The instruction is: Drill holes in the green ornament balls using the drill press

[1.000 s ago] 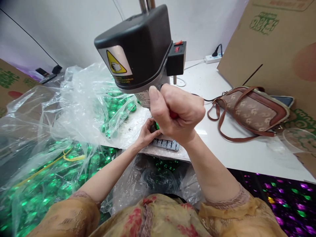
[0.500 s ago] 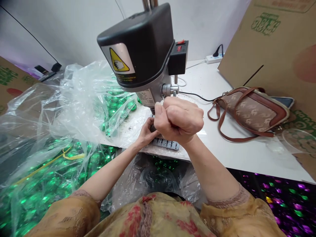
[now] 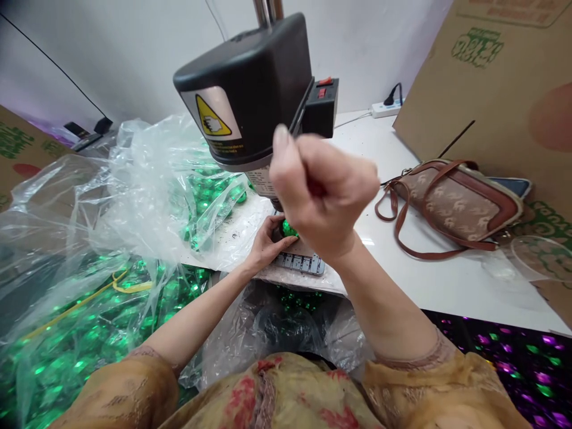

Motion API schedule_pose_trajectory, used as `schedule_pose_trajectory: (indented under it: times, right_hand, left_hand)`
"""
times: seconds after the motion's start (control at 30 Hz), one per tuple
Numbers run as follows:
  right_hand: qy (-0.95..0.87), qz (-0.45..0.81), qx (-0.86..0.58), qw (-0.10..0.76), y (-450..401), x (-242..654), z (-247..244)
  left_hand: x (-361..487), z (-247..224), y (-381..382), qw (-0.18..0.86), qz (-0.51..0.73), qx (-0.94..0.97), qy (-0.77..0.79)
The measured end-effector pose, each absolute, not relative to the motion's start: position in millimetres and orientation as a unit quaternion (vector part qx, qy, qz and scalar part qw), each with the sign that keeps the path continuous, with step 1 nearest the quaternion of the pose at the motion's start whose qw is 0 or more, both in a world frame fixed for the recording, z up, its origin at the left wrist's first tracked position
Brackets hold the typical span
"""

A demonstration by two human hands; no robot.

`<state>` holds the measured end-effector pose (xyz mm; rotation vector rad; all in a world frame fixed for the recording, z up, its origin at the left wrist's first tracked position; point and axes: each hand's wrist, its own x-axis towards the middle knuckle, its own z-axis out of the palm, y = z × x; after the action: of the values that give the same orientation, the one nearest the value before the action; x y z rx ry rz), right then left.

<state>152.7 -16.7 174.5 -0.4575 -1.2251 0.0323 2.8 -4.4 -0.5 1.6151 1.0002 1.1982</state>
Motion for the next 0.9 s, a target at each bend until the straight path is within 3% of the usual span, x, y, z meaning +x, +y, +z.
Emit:
schedule_pose_trajectory:
  times: [0.17,0.27,0.4,0.53,0.6,0.7,0.8,0.9]
  right_hand:
    - [-0.541,0.075,-0.239,0.803,-4.7,152.2,206.4]
    - [-0.544,0.084,-0.242,0.799,-2.0,154.2,207.6]
    - [-0.541,0.087,-0.261,0.795,-5.7,153.1,206.2]
    - [-0.539,0.095,-0.239,0.802,-5.8,151.0,206.9]
    - [-0.537,0.093,-0.233,0.805,-4.6,150.9,206.4]
    - [-0.534,0.089,-0.235,0.807,-3.8,151.1,205.2]
    - [-0.533,0.096,-0.239,0.806,-4.7,151.2,204.7]
    - [-0.528,0.099,-0.243,0.808,-5.0,150.9,205.1]
  left_hand:
    - [3.9,10.3,-22.8,0.307,0.51,0.643,0.482]
    - [-6.2,11.6,-52.8,0.205,0.469,0.742,0.433]
    - [-29.3,-0.8,-95.5,0.045,0.226,0.949,0.214]
    - [-48.5,-10.4,-115.0,-0.058,0.008,0.985,0.164]
    - [-53.7,-9.2,-112.1,-0.04,0.022,0.985,0.168]
    - [-58.1,0.7,-85.3,0.016,0.151,0.961,0.23]
    - [-61.2,17.5,-26.0,0.055,0.281,0.88,0.379]
    - [-62.8,32.6,52.2,0.054,0.33,0.787,0.519]
